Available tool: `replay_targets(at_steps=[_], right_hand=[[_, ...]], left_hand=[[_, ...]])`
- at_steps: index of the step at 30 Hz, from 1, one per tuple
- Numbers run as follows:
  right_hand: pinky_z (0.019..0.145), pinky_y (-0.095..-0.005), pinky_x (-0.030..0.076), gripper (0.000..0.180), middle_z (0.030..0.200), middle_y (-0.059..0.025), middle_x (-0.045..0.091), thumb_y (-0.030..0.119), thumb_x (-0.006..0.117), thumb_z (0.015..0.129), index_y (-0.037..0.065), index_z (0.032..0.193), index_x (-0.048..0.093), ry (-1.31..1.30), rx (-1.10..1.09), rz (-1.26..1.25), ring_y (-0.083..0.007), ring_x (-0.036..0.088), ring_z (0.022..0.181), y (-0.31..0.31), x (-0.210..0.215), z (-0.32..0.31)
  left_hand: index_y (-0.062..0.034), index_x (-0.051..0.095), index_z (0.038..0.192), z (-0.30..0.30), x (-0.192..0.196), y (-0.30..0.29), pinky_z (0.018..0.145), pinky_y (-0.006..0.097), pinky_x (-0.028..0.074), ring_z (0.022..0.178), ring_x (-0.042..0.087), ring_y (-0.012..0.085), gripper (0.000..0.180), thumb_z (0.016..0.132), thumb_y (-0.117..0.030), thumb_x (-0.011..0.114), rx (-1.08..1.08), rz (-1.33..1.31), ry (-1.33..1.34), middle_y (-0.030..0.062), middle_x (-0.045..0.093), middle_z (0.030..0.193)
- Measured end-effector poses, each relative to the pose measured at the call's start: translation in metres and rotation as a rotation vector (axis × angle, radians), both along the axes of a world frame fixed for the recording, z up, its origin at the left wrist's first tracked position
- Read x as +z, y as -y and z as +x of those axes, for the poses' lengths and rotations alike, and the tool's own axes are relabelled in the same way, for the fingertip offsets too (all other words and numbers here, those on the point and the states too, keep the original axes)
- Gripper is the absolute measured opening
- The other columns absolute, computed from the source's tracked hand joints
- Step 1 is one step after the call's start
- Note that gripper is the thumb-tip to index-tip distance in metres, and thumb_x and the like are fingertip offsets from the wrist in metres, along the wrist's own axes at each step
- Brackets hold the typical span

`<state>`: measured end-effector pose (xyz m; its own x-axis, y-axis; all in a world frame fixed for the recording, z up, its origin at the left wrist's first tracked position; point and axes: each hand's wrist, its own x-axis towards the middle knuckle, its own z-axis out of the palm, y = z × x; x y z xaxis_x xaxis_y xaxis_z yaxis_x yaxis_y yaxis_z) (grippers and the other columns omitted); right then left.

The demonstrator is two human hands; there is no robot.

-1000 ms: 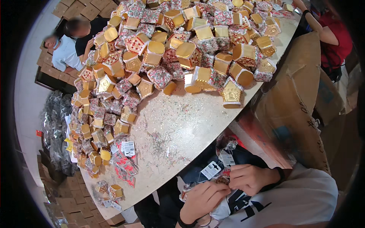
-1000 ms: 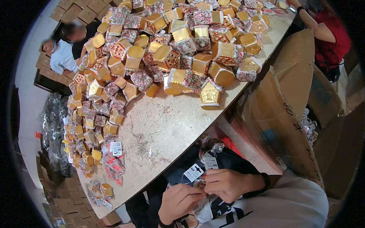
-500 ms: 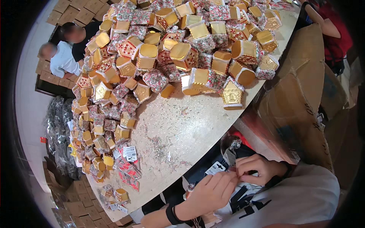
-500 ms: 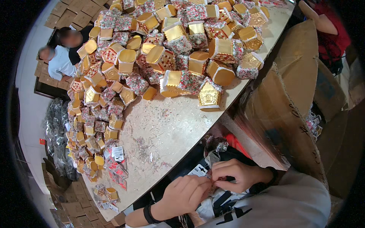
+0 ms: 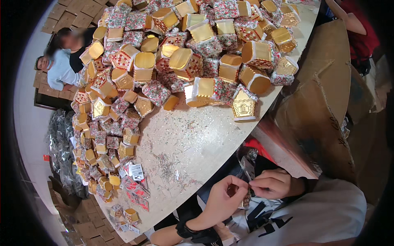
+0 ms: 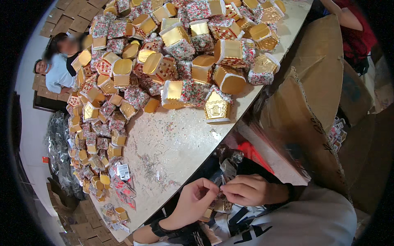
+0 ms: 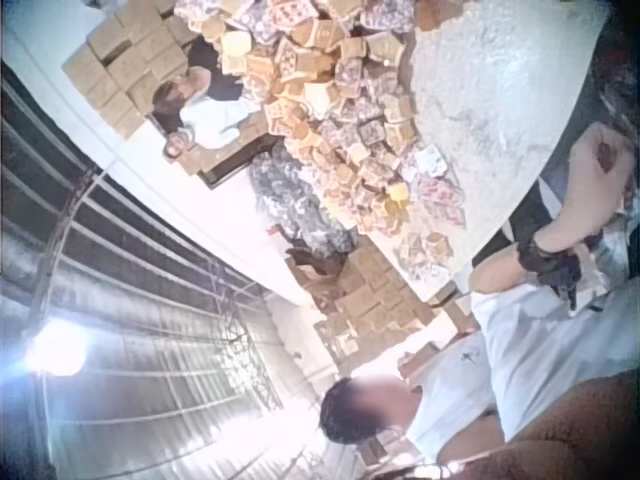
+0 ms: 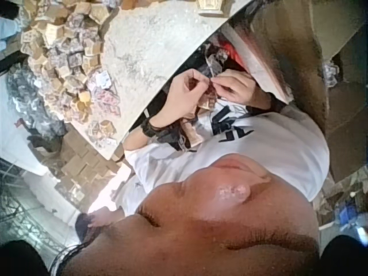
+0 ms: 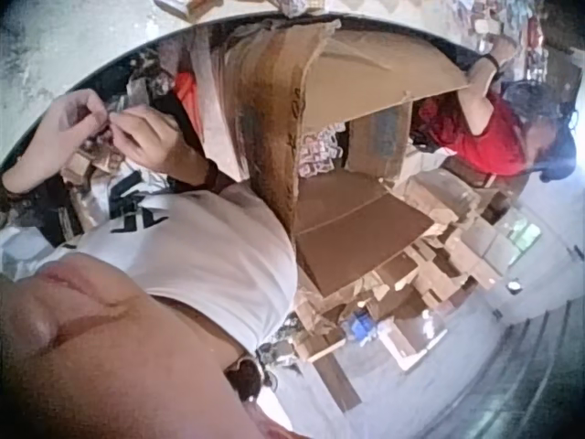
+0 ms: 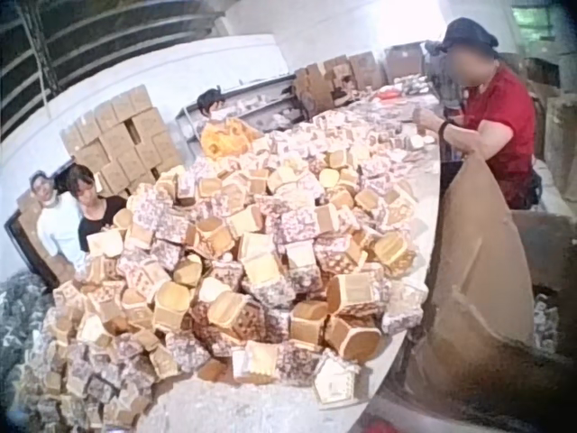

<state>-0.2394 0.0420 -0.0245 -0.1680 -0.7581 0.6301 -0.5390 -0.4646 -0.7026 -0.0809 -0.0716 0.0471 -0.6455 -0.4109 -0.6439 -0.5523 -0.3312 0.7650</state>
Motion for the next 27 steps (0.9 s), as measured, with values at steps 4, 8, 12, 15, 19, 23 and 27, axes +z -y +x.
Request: replay_targets(at_steps=[4,8,12,15,19,23,27], right_hand=[[0.054,-0.0287,0.050,0.026,0.077,-0.0062,0.059,-0.002,0.076,0.071,0.000,0.093,0.062,0.028,0.004,0.083,-0.0187,0.060,0.062,0.001,0.006,-0.005],[0.056,-0.0300,0.050,0.024,0.075,-0.0065,0.057,-0.004,0.074,0.068,0.000,0.087,0.061,0.039,0.044,0.037,-0.0213,0.059,0.063,0.002,0.001,-0.009],[0.062,-0.0349,0.052,0.020,0.076,-0.0073,0.058,-0.005,0.073,0.069,0.000,0.084,0.060,0.090,0.106,-0.041,-0.0234,0.061,0.073,0.005,0.006,-0.011],[0.072,-0.0396,0.055,0.017,0.079,-0.0080,0.060,-0.005,0.071,0.070,0.000,0.082,0.060,0.198,0.157,-0.057,-0.0248,0.062,0.081,0.002,0.009,-0.018],[0.090,-0.0481,0.055,0.021,0.084,-0.0113,0.062,-0.005,0.070,0.071,0.000,0.088,0.059,0.340,0.276,0.018,-0.0270,0.064,0.091,-0.005,0.008,-0.012],[0.093,-0.0498,0.053,0.025,0.085,-0.0122,0.063,-0.006,0.069,0.070,0.001,0.091,0.058,0.306,0.294,0.001,-0.0272,0.064,0.093,-0.001,0.018,-0.015],[0.096,-0.0551,0.050,0.021,0.079,-0.0084,0.062,-0.007,0.067,0.069,0.002,0.086,0.059,0.252,0.253,0.023,-0.0290,0.063,0.094,-0.003,0.017,-0.020]], left_hand=[[0.0031,0.061,0.098,-0.005,-0.008,0.003,0.063,0.019,0.045,0.072,0.055,0.0037,0.017,0.094,-0.013,0.061,0.009,0.143,0.026,0.0008,0.062,0.084],[0.0035,0.063,0.097,-0.015,-0.004,0.021,0.057,0.020,0.042,0.066,0.052,0.0025,0.021,0.094,-0.017,0.060,-0.186,0.257,-0.015,-0.0003,0.061,0.079],[-0.0020,0.063,0.095,-0.034,0.042,0.058,0.062,0.028,0.047,0.072,0.058,0.0127,0.020,0.083,-0.015,0.074,-0.449,-0.611,-0.055,0.0042,0.063,0.082],[-0.0085,0.053,0.118,-0.072,0.045,0.099,0.090,0.042,0.042,0.108,0.049,0.0336,0.052,0.071,-0.011,0.076,-0.447,-1.670,-0.156,0.0090,0.054,0.114],[-0.0110,0.051,0.128,-0.105,0.053,0.124,0.092,0.042,0.039,0.113,0.048,0.0283,0.067,0.068,-0.016,0.079,-0.598,-1.984,-0.086,0.0045,0.053,0.121],[-0.0150,0.052,0.129,-0.112,0.031,0.139,0.090,0.040,0.039,0.109,0.051,0.0231,0.073,0.063,-0.020,0.082,-0.665,-2.057,0.058,0.0027,0.053,0.116],[-0.0102,0.064,0.115,-0.083,0.040,0.118,0.085,0.040,0.041,0.097,0.053,0.0219,0.052,0.065,-0.016,0.078,-0.408,-2.187,-0.122,0.0040,0.052,0.104]])
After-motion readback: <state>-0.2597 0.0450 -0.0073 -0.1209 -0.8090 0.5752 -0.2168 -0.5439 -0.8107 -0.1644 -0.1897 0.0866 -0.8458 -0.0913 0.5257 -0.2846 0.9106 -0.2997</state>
